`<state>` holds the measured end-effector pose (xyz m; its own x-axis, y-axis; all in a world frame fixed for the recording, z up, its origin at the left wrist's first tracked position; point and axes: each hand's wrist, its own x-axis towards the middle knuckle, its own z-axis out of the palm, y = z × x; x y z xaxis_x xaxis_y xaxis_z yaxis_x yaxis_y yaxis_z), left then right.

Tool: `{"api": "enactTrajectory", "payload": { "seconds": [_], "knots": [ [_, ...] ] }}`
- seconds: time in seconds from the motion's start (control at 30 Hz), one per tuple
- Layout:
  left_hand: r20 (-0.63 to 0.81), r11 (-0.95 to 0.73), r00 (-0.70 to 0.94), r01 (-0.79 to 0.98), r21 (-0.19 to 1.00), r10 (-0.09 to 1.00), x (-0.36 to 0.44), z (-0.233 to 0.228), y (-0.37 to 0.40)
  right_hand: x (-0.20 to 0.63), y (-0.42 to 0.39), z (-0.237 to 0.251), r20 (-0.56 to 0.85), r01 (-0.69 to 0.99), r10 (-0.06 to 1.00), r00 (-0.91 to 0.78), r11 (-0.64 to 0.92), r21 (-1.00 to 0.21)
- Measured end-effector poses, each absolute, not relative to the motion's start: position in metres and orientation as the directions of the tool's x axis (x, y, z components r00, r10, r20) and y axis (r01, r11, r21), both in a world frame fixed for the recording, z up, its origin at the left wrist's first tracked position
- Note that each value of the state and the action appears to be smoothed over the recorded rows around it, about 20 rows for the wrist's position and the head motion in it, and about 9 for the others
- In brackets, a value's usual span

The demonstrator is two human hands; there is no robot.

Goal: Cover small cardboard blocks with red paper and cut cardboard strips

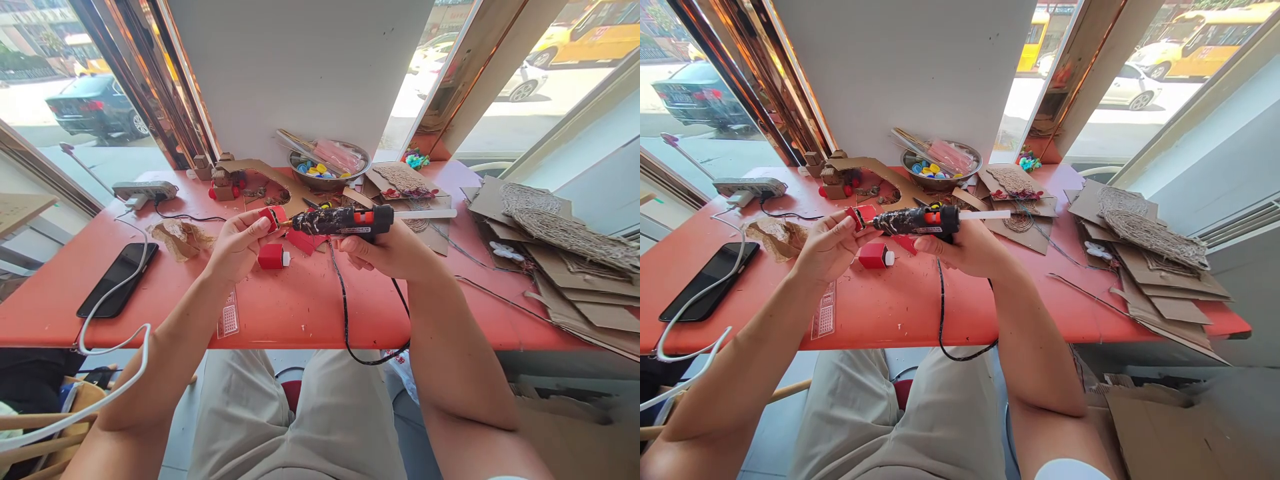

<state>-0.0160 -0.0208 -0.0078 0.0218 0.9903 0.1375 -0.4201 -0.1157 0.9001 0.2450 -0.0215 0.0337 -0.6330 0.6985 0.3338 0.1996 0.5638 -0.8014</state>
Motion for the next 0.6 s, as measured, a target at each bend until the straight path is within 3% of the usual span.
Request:
{"api": "enactTrajectory", "payload": {
  "seconds": [0.6],
  "knots": [
    [0.141, -0.117, 0.030, -0.400, 0.909, 0.990, -0.0162, -0.0072, -0.0209, 0.2475, -0.0215, 0.0343, 0.286, 0.213, 0.710, -0.643, 0.525, -0.824]
  ]
}}
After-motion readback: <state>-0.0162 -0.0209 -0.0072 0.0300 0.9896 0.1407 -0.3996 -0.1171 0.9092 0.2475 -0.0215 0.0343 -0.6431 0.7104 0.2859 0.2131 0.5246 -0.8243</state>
